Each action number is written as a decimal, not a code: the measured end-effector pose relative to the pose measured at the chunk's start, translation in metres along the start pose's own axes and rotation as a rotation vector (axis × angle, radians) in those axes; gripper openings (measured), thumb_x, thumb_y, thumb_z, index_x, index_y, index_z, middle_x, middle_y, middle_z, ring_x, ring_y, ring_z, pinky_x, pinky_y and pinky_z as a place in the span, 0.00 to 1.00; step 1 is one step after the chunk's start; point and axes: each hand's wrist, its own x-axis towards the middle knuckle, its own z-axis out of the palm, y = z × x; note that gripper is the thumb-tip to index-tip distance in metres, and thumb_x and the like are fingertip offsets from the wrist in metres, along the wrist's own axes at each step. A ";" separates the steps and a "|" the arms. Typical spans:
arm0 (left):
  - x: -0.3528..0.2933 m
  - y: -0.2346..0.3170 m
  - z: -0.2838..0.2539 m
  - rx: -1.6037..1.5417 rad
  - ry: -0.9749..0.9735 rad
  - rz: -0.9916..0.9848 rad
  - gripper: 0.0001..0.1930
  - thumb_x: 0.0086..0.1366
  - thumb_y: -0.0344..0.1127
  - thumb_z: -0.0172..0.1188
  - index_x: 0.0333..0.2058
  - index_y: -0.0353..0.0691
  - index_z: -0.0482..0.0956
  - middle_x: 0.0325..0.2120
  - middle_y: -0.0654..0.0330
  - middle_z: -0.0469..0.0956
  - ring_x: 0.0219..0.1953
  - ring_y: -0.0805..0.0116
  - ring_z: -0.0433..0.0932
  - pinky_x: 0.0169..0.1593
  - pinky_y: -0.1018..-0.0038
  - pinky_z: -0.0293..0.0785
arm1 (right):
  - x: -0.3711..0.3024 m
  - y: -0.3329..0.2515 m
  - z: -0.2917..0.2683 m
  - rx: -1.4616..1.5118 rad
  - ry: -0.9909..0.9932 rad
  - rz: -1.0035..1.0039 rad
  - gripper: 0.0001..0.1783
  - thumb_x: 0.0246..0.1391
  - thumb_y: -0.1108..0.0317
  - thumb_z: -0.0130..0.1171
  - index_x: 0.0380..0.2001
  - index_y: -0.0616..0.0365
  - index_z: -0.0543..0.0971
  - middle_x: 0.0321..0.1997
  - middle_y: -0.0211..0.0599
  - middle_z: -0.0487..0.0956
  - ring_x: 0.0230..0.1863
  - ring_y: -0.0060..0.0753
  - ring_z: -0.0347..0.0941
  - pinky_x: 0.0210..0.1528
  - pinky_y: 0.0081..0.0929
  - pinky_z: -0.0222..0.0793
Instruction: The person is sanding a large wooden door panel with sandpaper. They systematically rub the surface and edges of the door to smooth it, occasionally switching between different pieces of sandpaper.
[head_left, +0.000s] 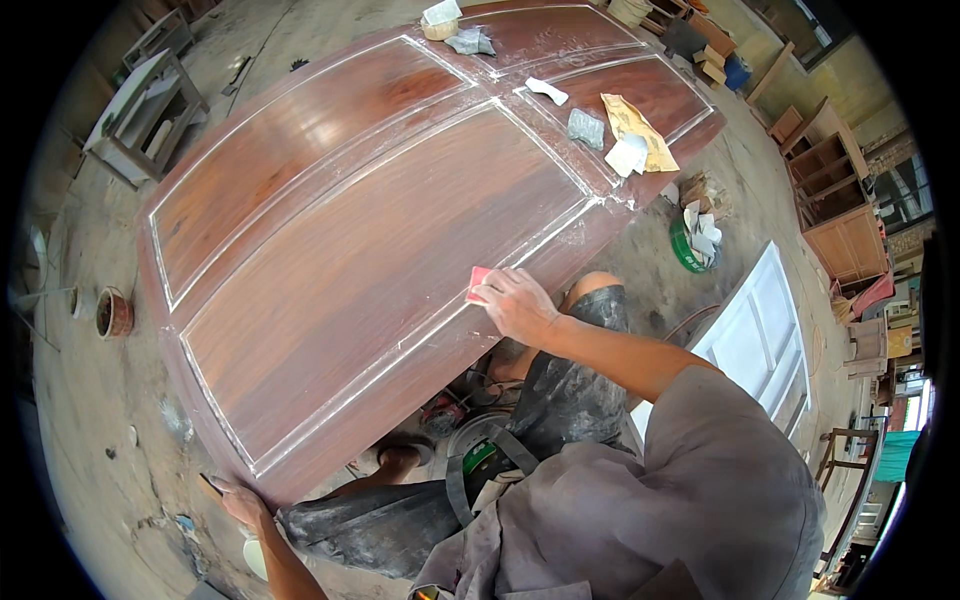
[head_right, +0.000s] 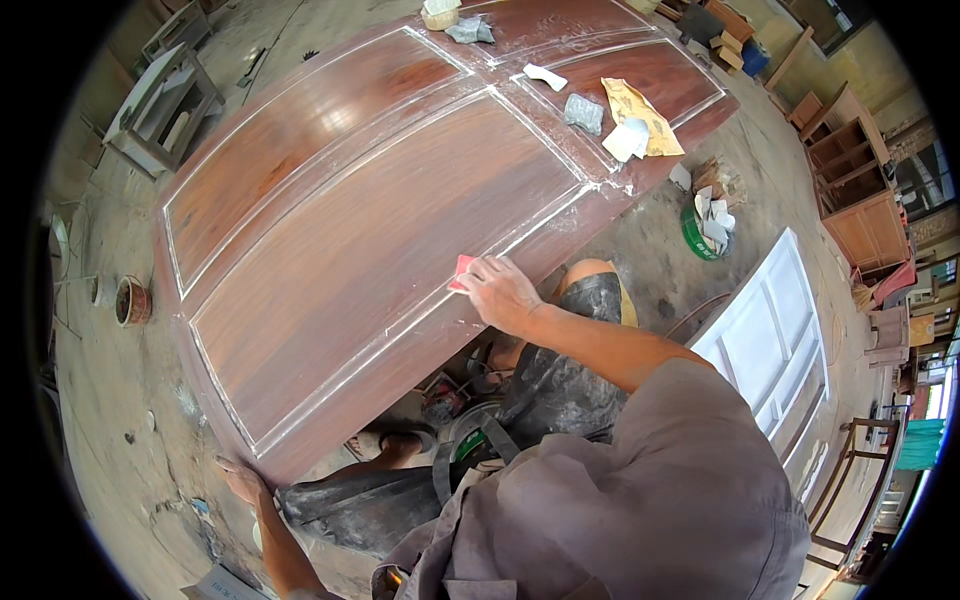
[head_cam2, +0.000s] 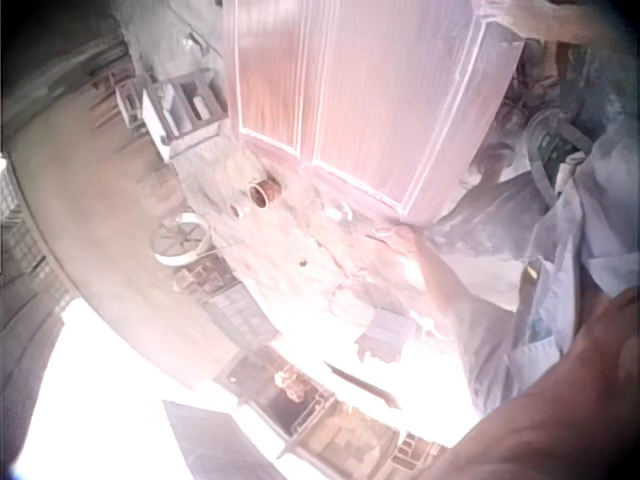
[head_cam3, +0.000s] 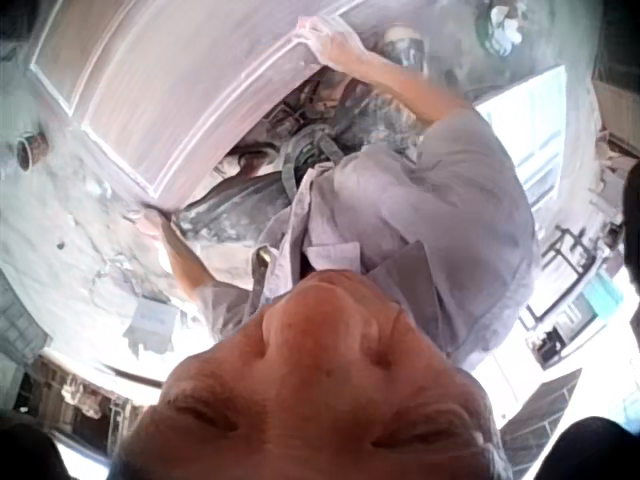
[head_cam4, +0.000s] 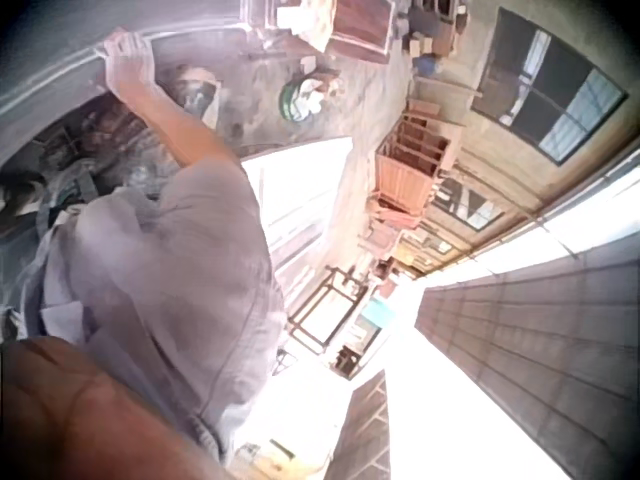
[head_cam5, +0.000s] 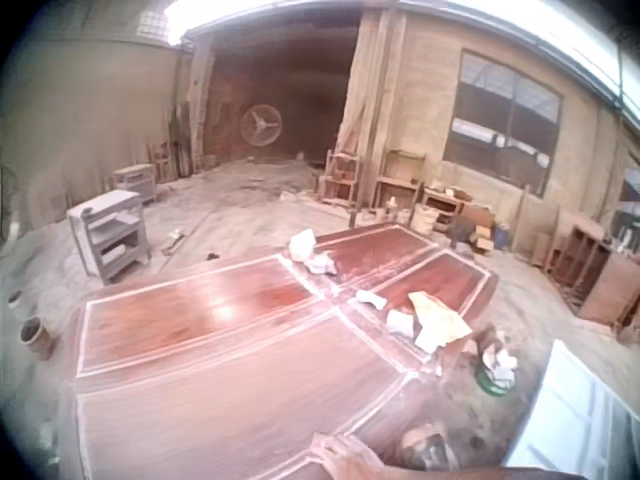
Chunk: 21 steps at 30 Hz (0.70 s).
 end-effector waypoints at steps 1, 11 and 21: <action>0.002 0.001 0.002 -0.013 -0.019 -0.022 0.46 0.75 0.71 0.28 0.62 0.31 0.73 0.57 0.34 0.76 0.60 0.34 0.73 0.65 0.54 0.66 | -0.014 0.047 -0.009 -0.158 0.006 0.118 0.11 0.58 0.68 0.58 0.43 0.58 0.81 0.43 0.43 0.78 0.49 0.45 0.75 0.54 0.42 0.70; -0.007 0.012 0.014 -0.208 0.100 0.157 0.42 0.77 0.66 0.32 0.67 0.33 0.68 0.62 0.40 0.73 0.61 0.42 0.74 0.65 0.57 0.66 | -0.009 0.230 -0.051 -0.250 0.056 0.762 0.15 0.54 0.62 0.62 0.41 0.61 0.80 0.43 0.58 0.80 0.46 0.63 0.79 0.49 0.54 0.75; -0.007 0.011 0.014 -0.051 0.110 -0.004 0.48 0.76 0.69 0.32 0.45 0.18 0.81 0.37 0.29 0.82 0.38 0.34 0.78 0.52 0.46 0.69 | 0.061 0.295 -0.028 -0.131 -0.023 0.864 0.11 0.53 0.67 0.57 0.35 0.62 0.83 0.35 0.59 0.83 0.42 0.63 0.81 0.48 0.54 0.76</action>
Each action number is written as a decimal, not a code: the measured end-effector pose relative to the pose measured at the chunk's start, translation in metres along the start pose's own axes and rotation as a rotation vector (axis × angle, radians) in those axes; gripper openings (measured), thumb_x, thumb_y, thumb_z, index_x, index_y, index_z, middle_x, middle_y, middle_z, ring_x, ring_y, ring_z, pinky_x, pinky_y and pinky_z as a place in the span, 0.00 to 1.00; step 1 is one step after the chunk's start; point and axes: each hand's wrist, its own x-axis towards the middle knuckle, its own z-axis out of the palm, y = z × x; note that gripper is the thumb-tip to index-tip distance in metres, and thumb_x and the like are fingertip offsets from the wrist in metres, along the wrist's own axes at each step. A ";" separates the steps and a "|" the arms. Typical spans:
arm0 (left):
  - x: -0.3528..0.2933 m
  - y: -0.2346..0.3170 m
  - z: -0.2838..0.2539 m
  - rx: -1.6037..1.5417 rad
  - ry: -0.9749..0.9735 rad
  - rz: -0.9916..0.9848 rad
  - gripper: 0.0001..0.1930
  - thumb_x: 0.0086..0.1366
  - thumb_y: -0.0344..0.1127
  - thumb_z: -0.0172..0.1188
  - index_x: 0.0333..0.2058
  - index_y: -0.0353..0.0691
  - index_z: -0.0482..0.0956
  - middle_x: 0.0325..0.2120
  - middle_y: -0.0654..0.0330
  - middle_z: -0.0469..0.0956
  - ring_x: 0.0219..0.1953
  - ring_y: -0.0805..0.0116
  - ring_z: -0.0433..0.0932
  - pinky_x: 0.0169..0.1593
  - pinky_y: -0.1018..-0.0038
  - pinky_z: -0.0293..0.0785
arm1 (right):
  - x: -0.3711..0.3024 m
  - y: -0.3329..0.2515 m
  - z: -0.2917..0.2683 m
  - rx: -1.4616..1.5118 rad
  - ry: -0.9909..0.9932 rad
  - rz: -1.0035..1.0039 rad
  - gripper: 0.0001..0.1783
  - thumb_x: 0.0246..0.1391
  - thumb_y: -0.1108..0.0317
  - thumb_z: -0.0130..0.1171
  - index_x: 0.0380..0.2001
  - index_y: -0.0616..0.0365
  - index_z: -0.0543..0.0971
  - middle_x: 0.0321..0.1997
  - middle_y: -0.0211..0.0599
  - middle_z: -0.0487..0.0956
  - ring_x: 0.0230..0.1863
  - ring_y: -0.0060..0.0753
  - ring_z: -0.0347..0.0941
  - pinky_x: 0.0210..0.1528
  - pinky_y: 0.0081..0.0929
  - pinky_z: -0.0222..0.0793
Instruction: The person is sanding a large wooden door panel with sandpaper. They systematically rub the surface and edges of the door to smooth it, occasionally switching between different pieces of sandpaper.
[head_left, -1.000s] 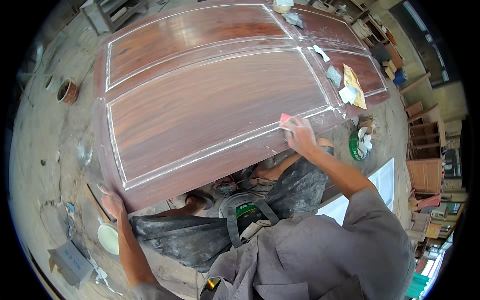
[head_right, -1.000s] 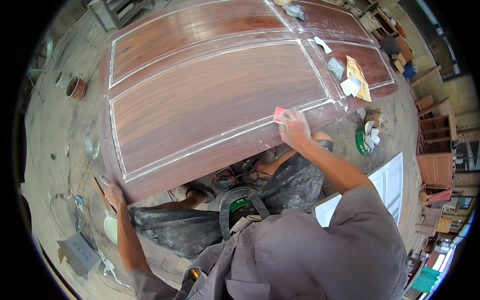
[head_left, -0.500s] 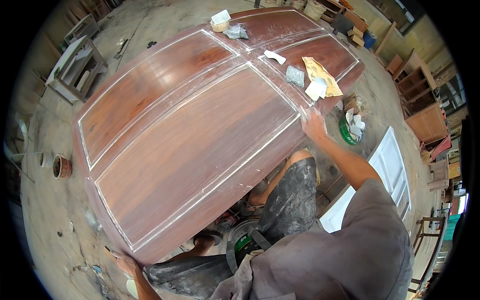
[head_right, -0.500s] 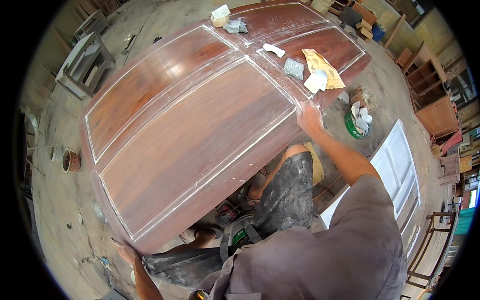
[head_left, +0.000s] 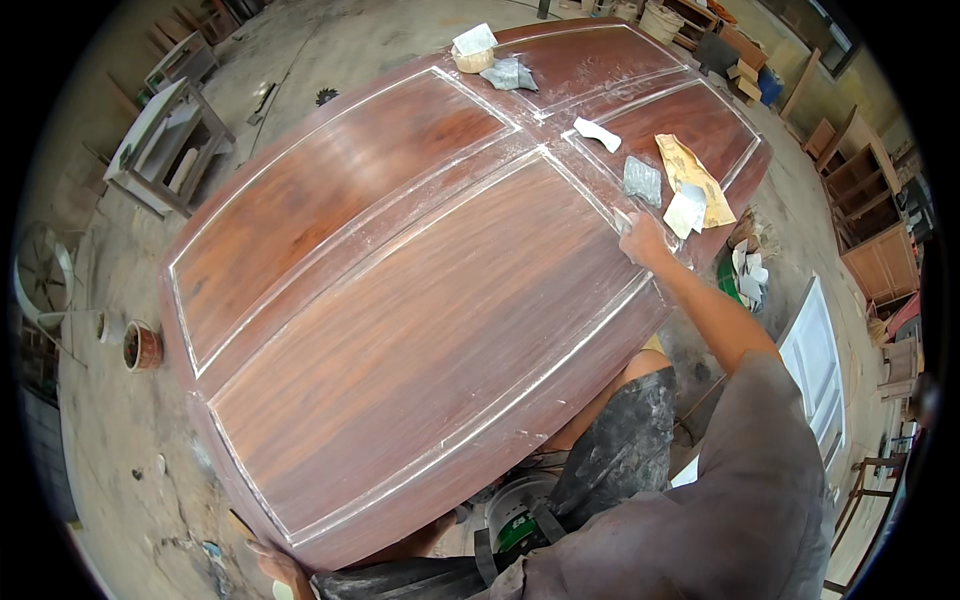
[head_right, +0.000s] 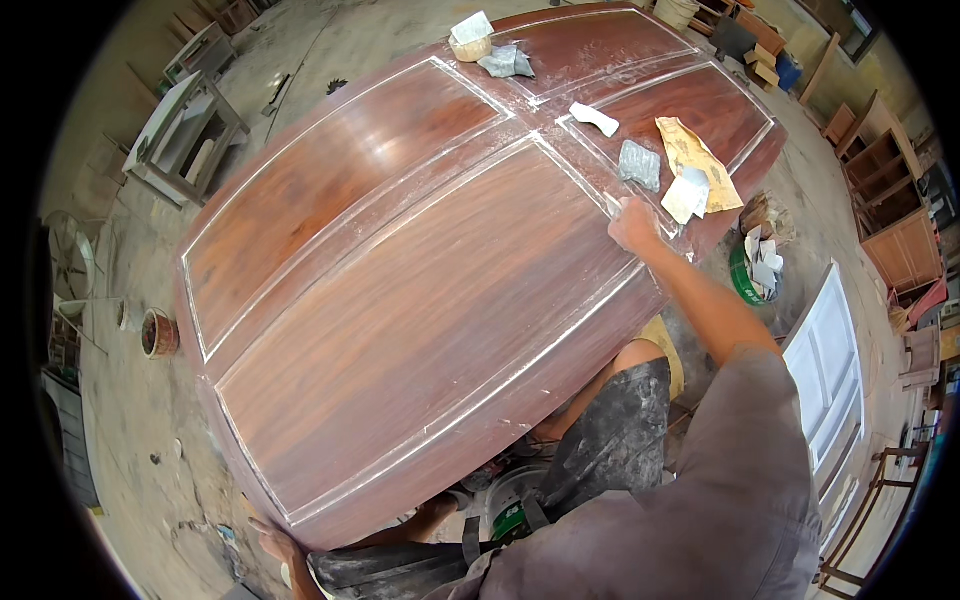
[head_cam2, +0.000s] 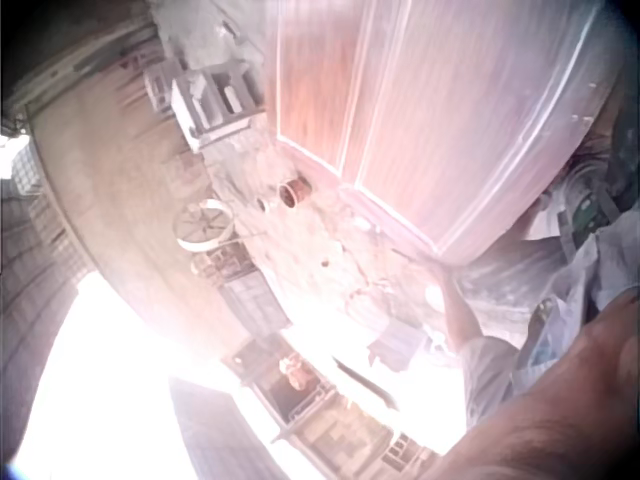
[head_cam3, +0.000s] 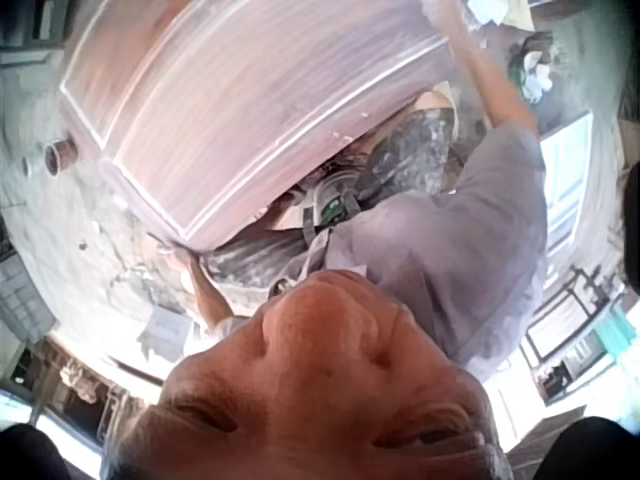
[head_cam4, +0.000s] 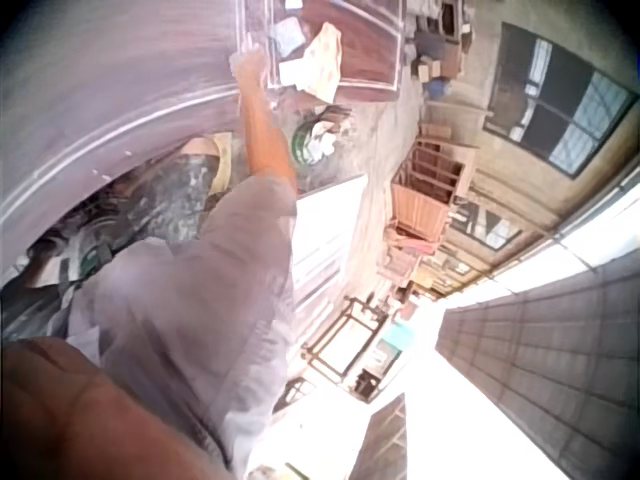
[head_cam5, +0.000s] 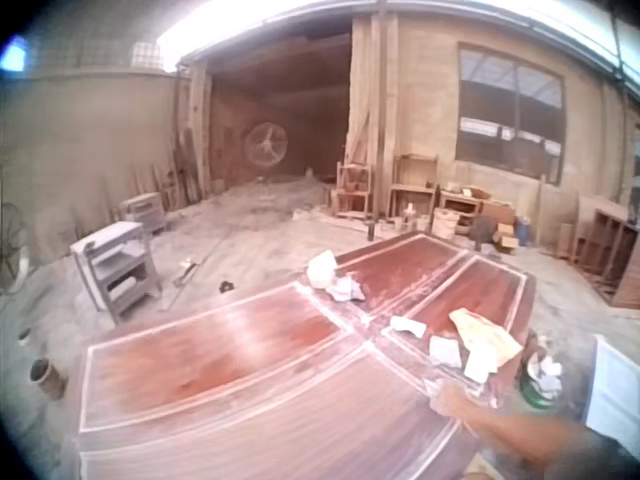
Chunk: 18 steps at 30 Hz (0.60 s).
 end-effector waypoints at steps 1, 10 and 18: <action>0.000 0.001 0.001 0.003 0.002 -0.007 0.47 0.76 0.68 0.32 0.45 0.18 0.80 0.36 0.29 0.82 0.36 0.34 0.78 0.50 0.45 0.68 | 0.017 -0.015 0.002 -0.029 0.018 -0.012 0.10 0.53 0.68 0.57 0.34 0.62 0.83 0.36 0.59 0.83 0.42 0.64 0.81 0.48 0.54 0.76; 0.022 -0.029 0.010 0.168 0.112 0.134 0.38 0.80 0.59 0.32 0.50 0.25 0.79 0.30 0.30 0.80 0.29 0.36 0.76 0.42 0.44 0.69 | -0.045 -0.010 -0.036 -0.119 -0.013 -0.119 0.13 0.57 0.65 0.60 0.44 0.58 0.80 0.41 0.54 0.83 0.44 0.61 0.79 0.51 0.51 0.75; 0.058 -0.076 0.022 -0.026 0.100 0.143 0.37 0.81 0.56 0.34 0.45 0.21 0.79 0.26 0.37 0.80 0.24 0.43 0.71 0.34 0.49 0.70 | -0.095 0.014 -0.016 -0.008 0.248 -0.309 0.17 0.53 0.76 0.60 0.48 0.59 0.79 0.45 0.48 0.82 0.49 0.54 0.78 0.52 0.46 0.75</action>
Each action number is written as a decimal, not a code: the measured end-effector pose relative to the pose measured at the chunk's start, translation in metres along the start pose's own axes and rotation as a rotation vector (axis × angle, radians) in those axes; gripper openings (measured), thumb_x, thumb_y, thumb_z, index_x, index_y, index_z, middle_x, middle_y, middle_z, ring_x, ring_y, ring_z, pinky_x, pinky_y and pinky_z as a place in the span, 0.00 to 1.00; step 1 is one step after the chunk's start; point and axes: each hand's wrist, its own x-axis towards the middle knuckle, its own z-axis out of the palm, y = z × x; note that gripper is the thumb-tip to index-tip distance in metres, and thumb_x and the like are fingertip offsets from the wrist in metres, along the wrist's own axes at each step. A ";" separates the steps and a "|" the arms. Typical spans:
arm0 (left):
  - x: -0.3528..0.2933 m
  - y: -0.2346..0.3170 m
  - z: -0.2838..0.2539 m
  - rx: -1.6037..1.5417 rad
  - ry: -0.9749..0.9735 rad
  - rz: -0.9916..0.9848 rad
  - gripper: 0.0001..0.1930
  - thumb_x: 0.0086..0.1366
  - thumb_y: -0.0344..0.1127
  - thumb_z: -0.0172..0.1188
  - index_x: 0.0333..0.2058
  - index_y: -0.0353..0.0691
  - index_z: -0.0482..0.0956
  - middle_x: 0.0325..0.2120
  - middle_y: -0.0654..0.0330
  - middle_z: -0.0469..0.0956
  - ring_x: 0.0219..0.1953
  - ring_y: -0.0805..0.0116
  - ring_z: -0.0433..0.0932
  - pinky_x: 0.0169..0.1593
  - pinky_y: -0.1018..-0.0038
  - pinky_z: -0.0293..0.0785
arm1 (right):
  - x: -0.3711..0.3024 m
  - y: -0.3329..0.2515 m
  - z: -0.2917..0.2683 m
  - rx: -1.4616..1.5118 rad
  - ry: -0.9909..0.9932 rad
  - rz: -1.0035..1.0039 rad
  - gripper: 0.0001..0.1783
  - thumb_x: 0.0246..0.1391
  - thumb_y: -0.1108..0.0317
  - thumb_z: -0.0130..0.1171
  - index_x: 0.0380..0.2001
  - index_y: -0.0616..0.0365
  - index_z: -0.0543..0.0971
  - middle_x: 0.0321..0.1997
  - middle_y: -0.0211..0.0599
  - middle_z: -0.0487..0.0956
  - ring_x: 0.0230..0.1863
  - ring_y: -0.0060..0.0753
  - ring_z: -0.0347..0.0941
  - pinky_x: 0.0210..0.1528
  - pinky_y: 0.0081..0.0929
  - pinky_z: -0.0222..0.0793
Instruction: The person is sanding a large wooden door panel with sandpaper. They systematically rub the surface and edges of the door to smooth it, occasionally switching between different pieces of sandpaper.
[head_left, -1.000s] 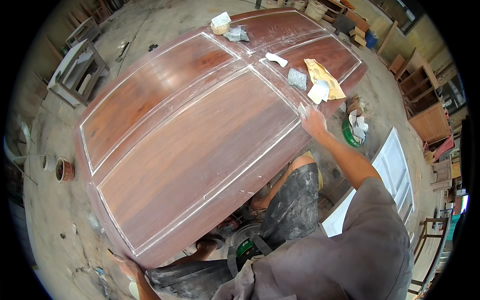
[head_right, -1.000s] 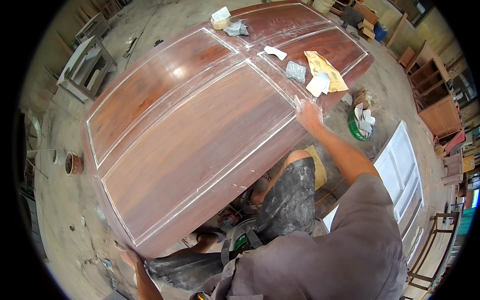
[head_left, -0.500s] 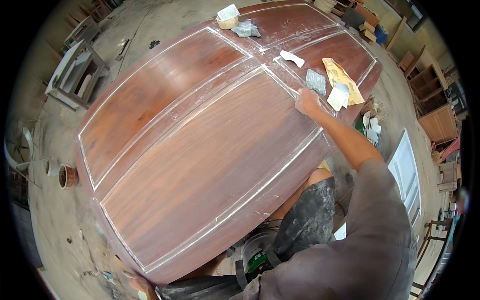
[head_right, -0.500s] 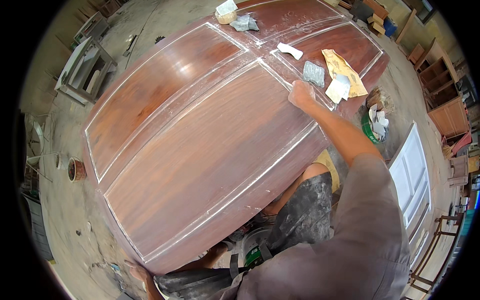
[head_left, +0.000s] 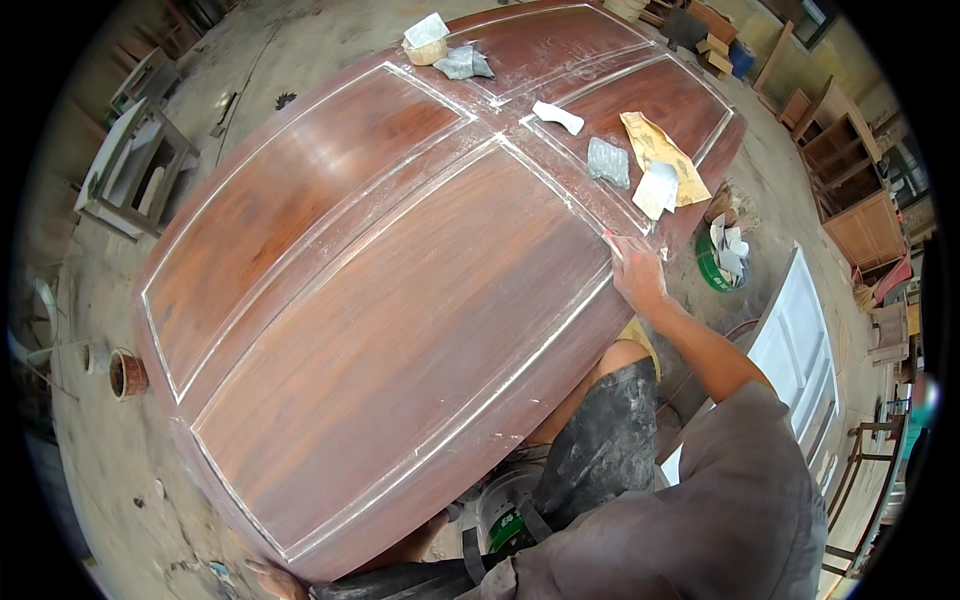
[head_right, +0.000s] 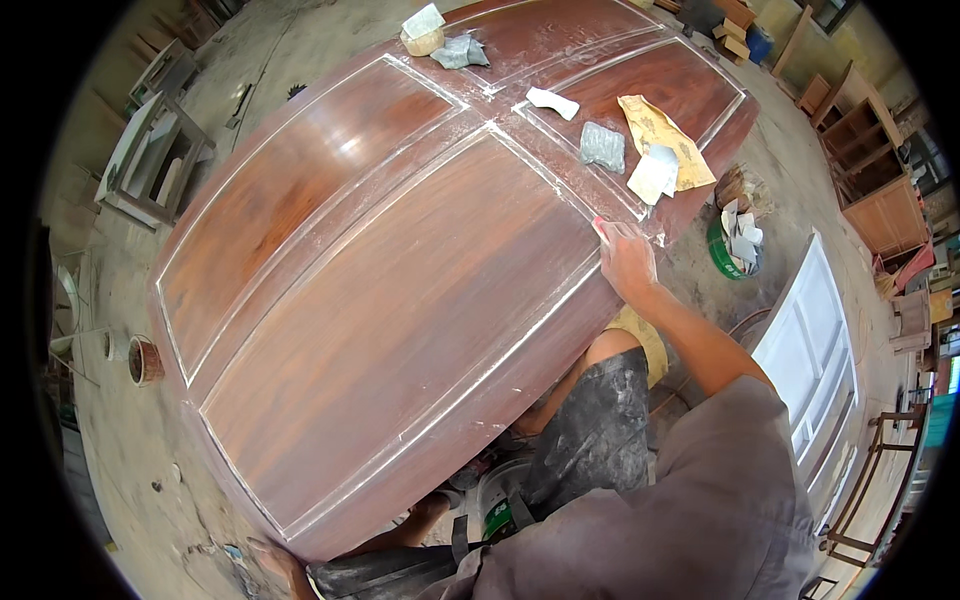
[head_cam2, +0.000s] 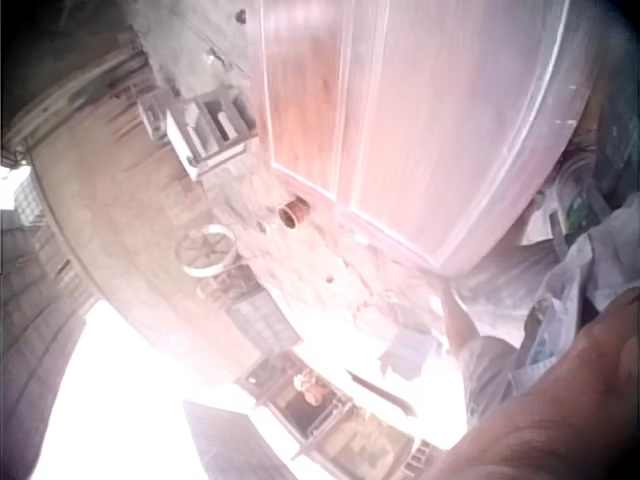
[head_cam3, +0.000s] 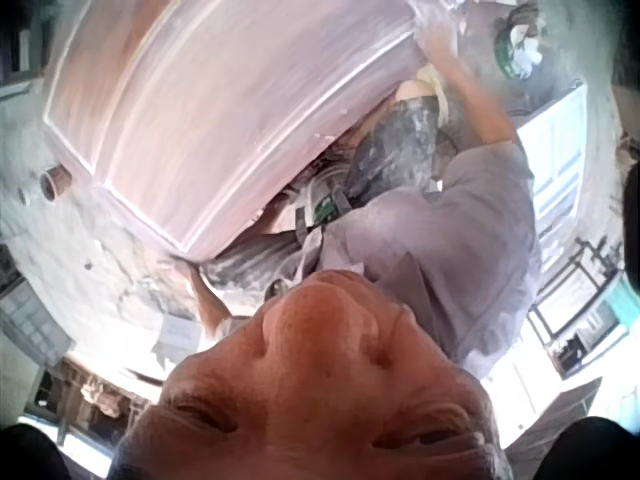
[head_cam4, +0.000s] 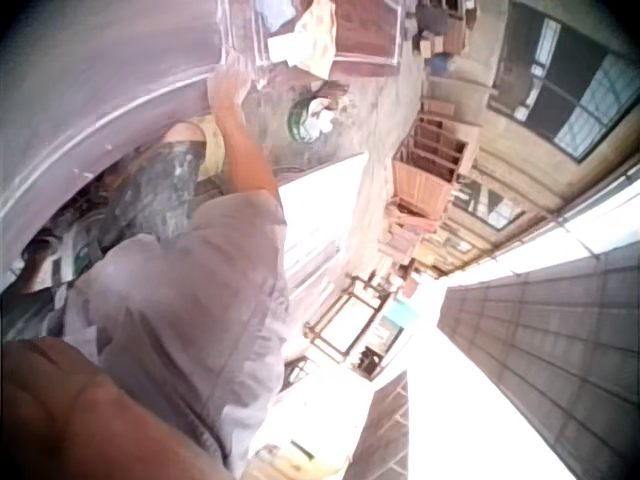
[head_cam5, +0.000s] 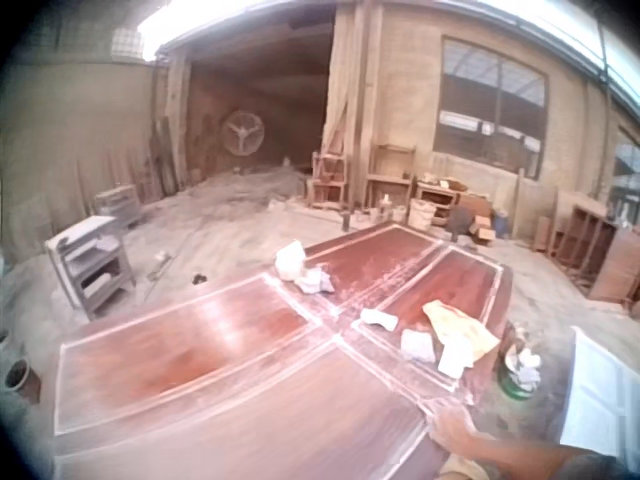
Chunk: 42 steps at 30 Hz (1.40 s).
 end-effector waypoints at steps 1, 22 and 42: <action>0.001 -0.008 0.005 0.090 0.039 0.085 0.38 0.81 0.57 0.33 0.41 0.20 0.79 0.26 0.38 0.80 0.23 0.44 0.70 0.33 0.48 0.69 | 0.008 -0.001 0.007 0.002 0.014 0.048 0.16 0.53 0.76 0.60 0.47 0.59 0.80 0.45 0.49 0.82 0.49 0.54 0.78 0.52 0.46 0.75; -0.042 0.075 -0.024 -0.020 0.071 -0.105 0.49 0.75 0.70 0.36 0.19 0.20 0.69 0.12 0.49 0.62 0.20 0.57 0.59 0.29 0.48 0.58 | 0.135 -0.322 0.136 0.226 -0.004 -0.519 0.09 0.53 0.72 0.58 0.38 0.57 0.81 0.43 0.40 0.83 0.48 0.42 0.78 0.54 0.35 0.73; -0.055 0.112 -0.036 0.080 -0.097 -0.245 0.40 0.78 0.61 0.33 0.39 0.30 0.85 0.33 0.32 0.81 0.41 0.30 0.80 0.49 0.44 0.73 | 0.054 -0.593 0.159 0.670 -0.148 -0.830 0.15 0.49 0.81 0.59 0.41 0.57 0.82 0.42 0.43 0.84 0.47 0.53 0.78 0.50 0.45 0.76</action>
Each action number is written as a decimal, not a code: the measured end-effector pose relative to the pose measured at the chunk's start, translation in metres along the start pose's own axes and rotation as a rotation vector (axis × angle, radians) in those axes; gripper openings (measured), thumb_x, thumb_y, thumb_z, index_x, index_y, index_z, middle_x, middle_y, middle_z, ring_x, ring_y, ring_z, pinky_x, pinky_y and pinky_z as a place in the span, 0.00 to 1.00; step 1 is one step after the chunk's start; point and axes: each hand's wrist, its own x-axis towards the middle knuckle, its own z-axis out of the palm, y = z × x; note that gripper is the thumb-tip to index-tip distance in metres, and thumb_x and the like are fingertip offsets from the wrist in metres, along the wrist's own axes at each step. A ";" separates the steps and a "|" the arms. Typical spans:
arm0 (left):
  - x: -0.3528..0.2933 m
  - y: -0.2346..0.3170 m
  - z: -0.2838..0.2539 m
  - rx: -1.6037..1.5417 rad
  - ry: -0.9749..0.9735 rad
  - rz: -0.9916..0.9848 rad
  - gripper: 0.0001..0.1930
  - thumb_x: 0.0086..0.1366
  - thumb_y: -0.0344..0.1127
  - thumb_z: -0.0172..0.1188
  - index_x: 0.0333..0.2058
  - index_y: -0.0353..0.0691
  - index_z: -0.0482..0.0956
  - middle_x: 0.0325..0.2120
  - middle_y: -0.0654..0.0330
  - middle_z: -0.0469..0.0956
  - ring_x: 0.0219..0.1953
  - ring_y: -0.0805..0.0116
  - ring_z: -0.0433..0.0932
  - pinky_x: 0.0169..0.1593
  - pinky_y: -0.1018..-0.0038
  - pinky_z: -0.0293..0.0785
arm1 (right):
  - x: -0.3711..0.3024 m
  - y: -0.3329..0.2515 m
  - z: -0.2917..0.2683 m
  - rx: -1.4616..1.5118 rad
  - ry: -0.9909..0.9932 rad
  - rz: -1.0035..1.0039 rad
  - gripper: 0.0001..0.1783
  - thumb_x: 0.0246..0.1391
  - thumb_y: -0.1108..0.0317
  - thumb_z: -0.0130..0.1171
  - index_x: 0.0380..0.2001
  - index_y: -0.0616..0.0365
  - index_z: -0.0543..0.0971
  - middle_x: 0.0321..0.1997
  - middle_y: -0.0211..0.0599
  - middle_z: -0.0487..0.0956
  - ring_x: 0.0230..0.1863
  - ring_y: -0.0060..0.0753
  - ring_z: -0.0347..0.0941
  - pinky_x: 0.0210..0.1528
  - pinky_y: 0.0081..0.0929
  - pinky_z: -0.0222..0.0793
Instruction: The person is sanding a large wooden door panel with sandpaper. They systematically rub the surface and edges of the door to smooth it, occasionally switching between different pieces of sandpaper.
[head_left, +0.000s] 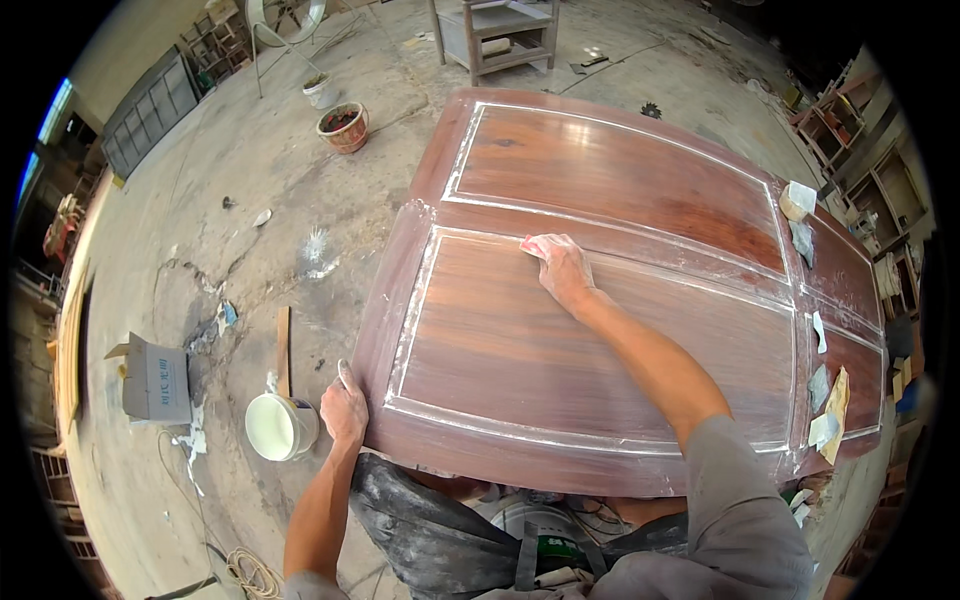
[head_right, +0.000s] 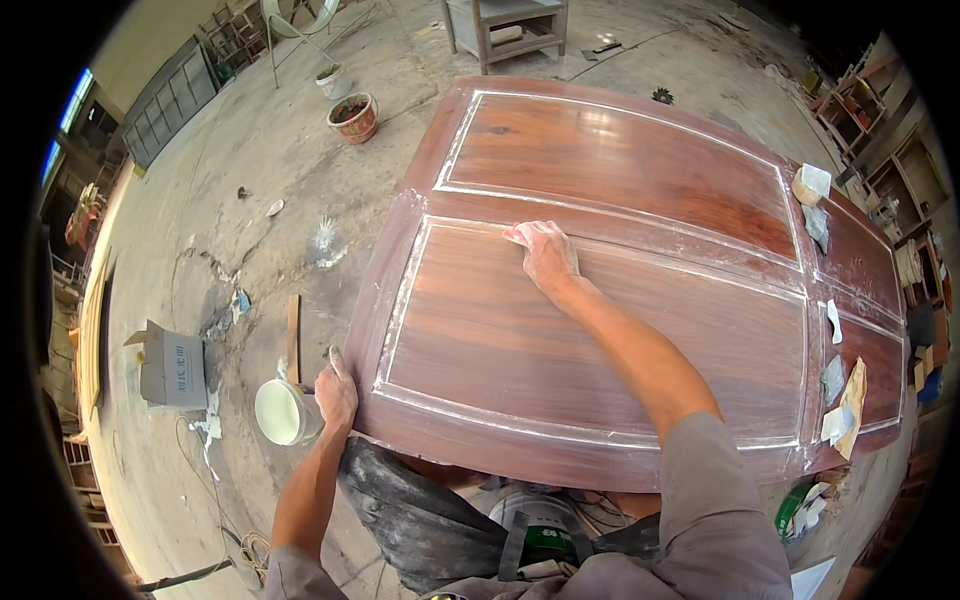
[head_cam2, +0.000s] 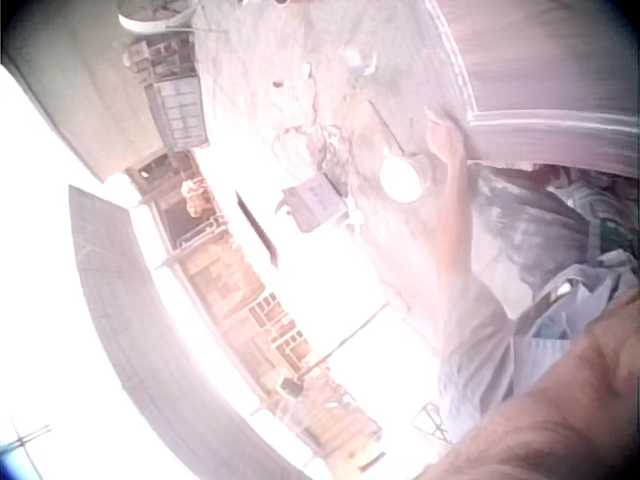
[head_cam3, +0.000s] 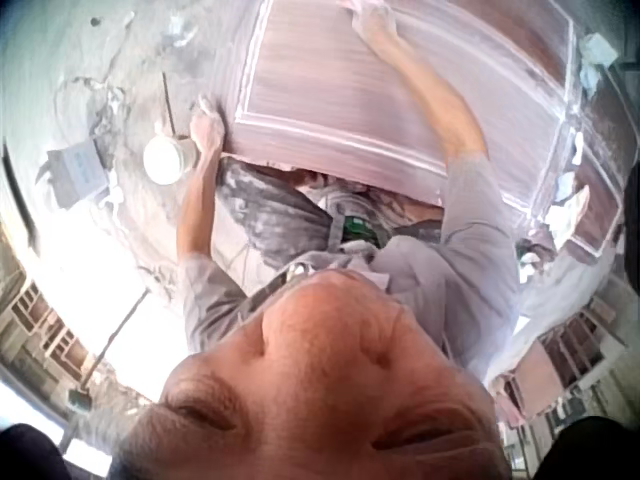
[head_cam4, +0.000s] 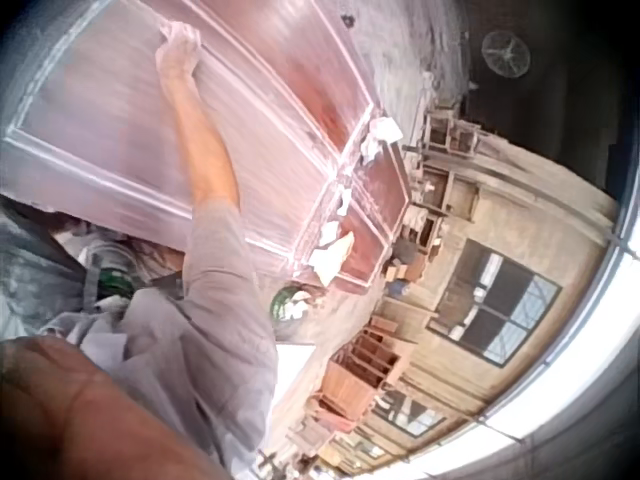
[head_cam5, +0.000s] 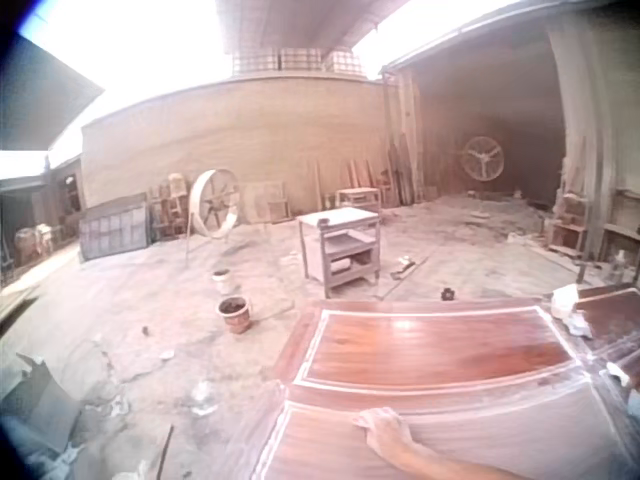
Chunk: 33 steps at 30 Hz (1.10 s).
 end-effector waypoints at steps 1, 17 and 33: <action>0.000 -0.004 -0.006 0.010 -0.004 -0.006 0.39 0.78 0.60 0.33 0.39 0.31 0.85 0.33 0.33 0.82 0.41 0.30 0.80 0.49 0.45 0.74 | 0.009 -0.021 0.015 0.019 -0.018 -0.014 0.14 0.49 0.81 0.59 0.41 0.56 0.82 0.42 0.43 0.84 0.47 0.53 0.78 0.50 0.45 0.76; -0.002 -0.011 -0.009 -0.102 -0.062 -0.022 0.36 0.77 0.62 0.39 0.34 0.33 0.86 0.31 0.37 0.83 0.39 0.34 0.82 0.47 0.49 0.77 | -0.056 -0.225 0.045 0.083 -0.427 -0.713 0.13 0.47 0.76 0.59 0.39 0.61 0.80 0.44 0.42 0.81 0.52 0.44 0.77 0.57 0.38 0.74; -0.001 -0.004 -0.007 -0.154 -0.067 -0.010 0.38 0.77 0.62 0.37 0.31 0.33 0.85 0.30 0.37 0.83 0.38 0.35 0.83 0.47 0.50 0.77 | -0.001 -0.204 0.053 0.137 -0.329 -0.534 0.27 0.51 0.77 0.58 0.57 0.65 0.76 0.60 0.51 0.79 0.62 0.50 0.75 0.66 0.42 0.68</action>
